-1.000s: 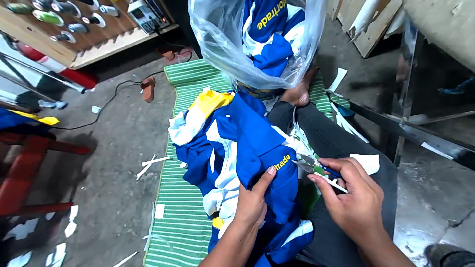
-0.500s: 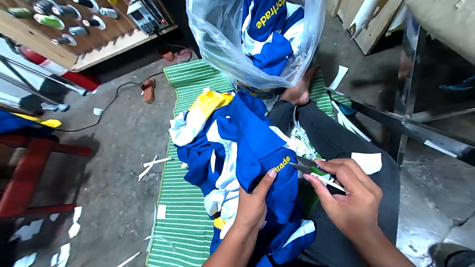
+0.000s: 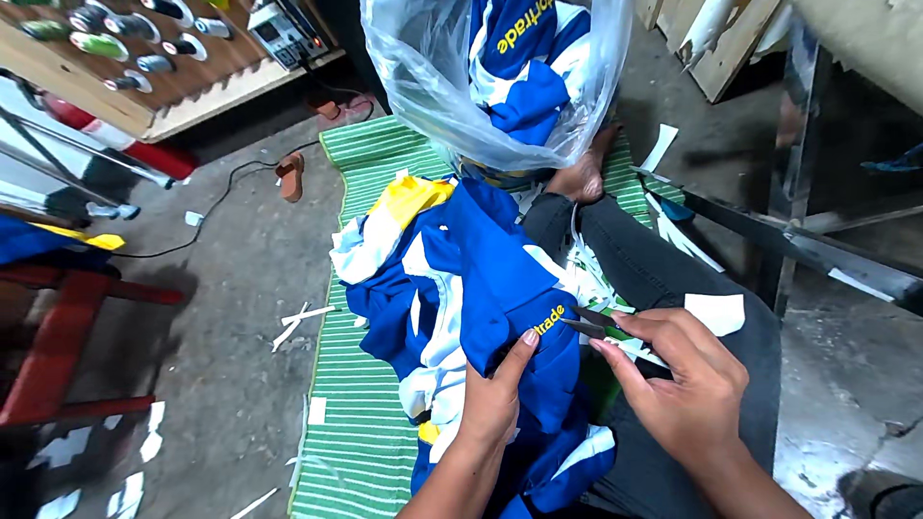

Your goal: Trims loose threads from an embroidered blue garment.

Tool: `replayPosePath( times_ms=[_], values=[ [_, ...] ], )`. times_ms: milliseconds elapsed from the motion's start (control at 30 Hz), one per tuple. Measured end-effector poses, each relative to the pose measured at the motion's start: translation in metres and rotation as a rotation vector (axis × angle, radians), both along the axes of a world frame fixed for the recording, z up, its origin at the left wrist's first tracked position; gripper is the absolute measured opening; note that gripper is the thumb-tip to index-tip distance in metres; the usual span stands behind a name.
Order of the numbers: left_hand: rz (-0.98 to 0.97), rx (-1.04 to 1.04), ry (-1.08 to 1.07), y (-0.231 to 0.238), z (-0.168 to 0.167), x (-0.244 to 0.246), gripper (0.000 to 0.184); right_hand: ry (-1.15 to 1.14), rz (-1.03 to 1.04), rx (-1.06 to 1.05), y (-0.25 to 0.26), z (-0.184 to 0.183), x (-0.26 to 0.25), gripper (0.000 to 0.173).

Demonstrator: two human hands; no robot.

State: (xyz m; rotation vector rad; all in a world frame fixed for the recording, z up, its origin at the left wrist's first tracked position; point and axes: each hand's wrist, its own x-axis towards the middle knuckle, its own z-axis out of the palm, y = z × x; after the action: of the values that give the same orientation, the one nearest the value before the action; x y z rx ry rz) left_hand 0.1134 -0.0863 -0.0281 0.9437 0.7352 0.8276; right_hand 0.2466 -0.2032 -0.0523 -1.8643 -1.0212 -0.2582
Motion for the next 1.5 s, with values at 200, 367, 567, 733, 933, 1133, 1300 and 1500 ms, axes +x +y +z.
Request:
replayPosePath(
  times_ms=[200, 367, 567, 733, 933, 1133, 1300, 1500],
  values=[
    [-0.003, -0.003, 0.005, -0.001, 0.0, 0.0, 0.02, 0.06, 0.033, 0.027, 0.003, -0.003, -0.002, 0.028],
    [-0.011, -0.024, -0.011, -0.003, 0.001, -0.001, 0.019, 0.188, 0.056, 0.076, 0.006, -0.007, -0.004, 0.031],
    [-0.015, -0.05, -0.039, -0.002, -0.001, -0.002, 0.017, 0.252, 0.085, 0.112, 0.005, -0.009, -0.005, 0.028],
    [-0.01, -0.059, -0.05, -0.003, -0.004, -0.002, 0.018, 0.331, 0.103, 0.111, 0.005, -0.005, -0.008, 0.026],
    [-0.003, -0.092, -0.089, -0.005, -0.008, -0.001, 0.018, 0.286, 0.079, 0.111, 0.004, -0.005, -0.01, 0.024],
    [-0.013, -0.125, -0.035, -0.001, -0.004, 0.0, 0.017, 0.228, 0.137, 0.008, -0.002, 0.002, 0.005, 0.026],
    [-0.111, -0.112, 0.061, 0.013, 0.011, -0.001, 0.02, 0.17, 0.302, -0.112, -0.004, 0.015, 0.041, 0.027],
    [-0.318, -0.102, 0.139, 0.032, 0.027, -0.008, 0.022, -0.009, 0.504, -0.216, 0.005, 0.04, 0.071, 0.026]
  ],
)
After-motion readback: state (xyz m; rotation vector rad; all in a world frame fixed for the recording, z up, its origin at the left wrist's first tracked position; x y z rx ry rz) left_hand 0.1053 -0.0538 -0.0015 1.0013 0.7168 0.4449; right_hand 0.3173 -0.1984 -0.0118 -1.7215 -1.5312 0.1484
